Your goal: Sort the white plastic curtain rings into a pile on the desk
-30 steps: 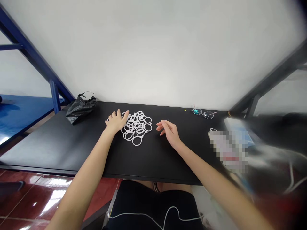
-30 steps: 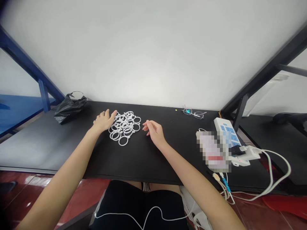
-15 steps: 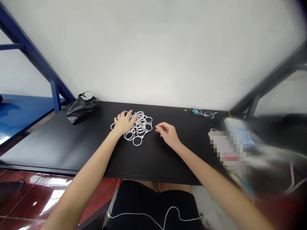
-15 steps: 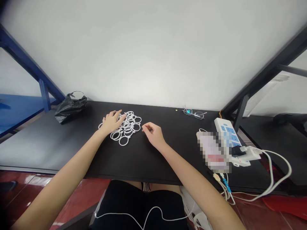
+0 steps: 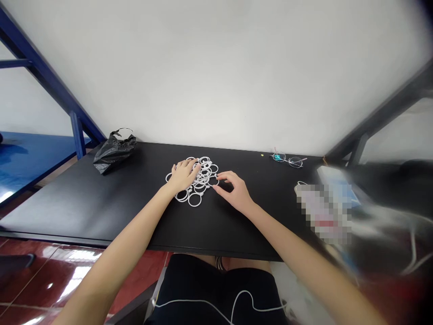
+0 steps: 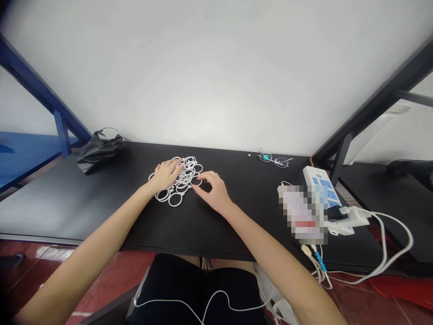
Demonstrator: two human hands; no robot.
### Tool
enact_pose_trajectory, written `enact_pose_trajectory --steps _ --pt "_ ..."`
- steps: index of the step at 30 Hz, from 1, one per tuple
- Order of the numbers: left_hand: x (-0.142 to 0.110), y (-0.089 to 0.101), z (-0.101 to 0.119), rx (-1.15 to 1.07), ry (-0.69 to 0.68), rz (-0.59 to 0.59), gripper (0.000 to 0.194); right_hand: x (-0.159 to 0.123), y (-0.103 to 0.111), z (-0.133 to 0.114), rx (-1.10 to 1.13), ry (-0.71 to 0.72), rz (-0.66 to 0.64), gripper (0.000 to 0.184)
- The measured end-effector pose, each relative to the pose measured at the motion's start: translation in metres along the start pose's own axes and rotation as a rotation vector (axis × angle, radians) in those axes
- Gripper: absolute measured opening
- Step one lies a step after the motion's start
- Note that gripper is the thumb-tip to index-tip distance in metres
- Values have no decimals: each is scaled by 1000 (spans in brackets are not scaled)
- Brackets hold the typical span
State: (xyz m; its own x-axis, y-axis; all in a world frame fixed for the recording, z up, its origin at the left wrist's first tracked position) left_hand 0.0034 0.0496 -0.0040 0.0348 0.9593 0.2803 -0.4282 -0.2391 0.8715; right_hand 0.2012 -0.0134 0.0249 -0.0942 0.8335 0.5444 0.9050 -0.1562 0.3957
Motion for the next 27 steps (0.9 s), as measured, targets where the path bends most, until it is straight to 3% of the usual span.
enact_pose_trajectory --steps 4,8,16,20,27 --pt "-3 0 5 3 -40 -18 57 -5 -8 1 -121 16 -136 29" --pt "-5 1 9 11 -91 -16 55 -8 -14 2 -204 14 -220 29" --pt "-7 -3 16 -60 -235 -51 54 -5 -11 8 -206 -1 -173 19" --pt "-7 -5 20 -127 -309 -55 55 -2 -7 7 -149 31 -85 17" --pt "-11 -1 31 -259 -437 -27 51 -1 -6 13 -229 17 -64 39"
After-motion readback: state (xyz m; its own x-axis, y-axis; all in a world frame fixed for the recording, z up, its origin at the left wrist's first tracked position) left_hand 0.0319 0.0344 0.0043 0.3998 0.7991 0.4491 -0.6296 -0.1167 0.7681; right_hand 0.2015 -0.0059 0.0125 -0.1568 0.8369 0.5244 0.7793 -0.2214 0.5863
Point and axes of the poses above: each hand's wrist, its own x-axis towards the middle knuckle, its own y-axis out of the back of the hand, z = x × y, the point moved 6 cm from there along x, towards the middle knuckle, and after that the axes turned 11 degrees about z, right-handed, at the moved point
